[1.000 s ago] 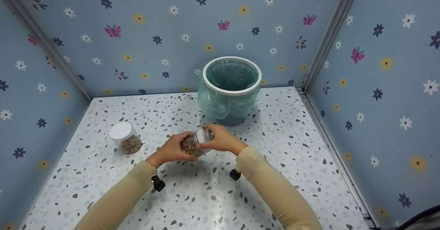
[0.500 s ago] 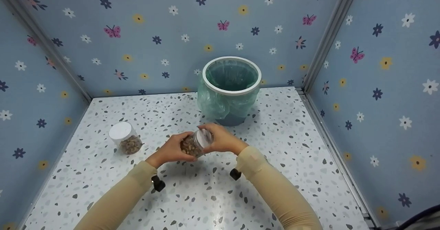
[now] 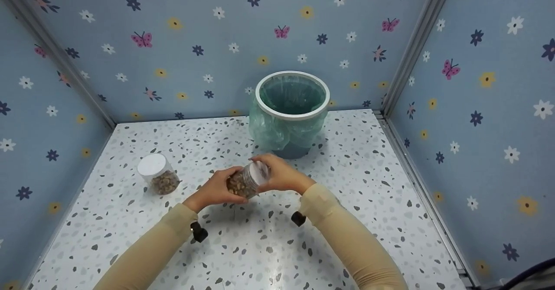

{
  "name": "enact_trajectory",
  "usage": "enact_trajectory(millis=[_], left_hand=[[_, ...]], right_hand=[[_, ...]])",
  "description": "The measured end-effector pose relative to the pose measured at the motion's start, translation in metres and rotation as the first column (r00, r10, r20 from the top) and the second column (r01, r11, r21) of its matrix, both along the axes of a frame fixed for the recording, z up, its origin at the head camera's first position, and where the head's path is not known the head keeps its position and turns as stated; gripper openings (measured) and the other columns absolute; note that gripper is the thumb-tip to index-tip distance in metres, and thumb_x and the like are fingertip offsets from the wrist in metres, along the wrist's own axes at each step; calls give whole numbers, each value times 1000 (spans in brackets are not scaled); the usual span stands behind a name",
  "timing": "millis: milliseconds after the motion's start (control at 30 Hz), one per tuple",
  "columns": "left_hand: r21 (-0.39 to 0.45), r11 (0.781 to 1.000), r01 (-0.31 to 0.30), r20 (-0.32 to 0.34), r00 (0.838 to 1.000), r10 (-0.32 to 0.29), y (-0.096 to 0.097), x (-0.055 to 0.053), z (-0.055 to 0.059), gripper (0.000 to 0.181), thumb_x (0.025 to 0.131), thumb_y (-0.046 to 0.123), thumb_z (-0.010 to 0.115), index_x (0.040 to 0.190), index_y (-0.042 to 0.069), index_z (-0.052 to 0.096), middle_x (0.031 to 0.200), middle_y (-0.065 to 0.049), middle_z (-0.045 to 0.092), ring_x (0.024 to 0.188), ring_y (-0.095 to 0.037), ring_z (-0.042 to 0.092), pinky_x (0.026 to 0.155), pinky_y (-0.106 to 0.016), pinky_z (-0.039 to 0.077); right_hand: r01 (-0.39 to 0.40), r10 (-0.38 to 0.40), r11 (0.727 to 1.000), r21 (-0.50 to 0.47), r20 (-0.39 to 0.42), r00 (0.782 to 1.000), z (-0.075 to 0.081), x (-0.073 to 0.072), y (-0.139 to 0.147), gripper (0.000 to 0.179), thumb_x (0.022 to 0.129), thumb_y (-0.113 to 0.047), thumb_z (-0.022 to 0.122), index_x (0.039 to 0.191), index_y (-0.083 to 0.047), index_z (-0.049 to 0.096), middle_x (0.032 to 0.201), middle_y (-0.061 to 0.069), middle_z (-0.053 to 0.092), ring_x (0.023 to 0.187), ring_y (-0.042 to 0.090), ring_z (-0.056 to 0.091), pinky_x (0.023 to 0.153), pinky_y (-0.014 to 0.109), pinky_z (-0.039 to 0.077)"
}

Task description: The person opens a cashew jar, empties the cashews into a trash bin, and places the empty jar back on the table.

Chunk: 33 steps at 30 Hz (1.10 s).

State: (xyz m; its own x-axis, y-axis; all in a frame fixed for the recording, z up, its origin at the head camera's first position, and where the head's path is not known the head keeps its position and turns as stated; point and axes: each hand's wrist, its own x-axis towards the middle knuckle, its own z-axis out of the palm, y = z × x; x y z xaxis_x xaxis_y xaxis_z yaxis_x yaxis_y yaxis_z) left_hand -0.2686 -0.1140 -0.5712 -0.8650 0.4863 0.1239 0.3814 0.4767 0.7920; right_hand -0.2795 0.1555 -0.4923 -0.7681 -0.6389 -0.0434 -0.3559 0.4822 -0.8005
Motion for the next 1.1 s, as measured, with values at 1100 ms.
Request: enact_trajectory(millis=[1100], left_hand=[[-6,999,-35,13,999,35,-11,-2,3,95,71,43,102,151,11,61,140,-13,70,123,-26,68,110,-49,56]], right_hand=[[122,-119,986,117,-30,992,-2,-8,30,89,83,-23,96,160,-14,53,161,14,53,147,39,51,122,64,44]])
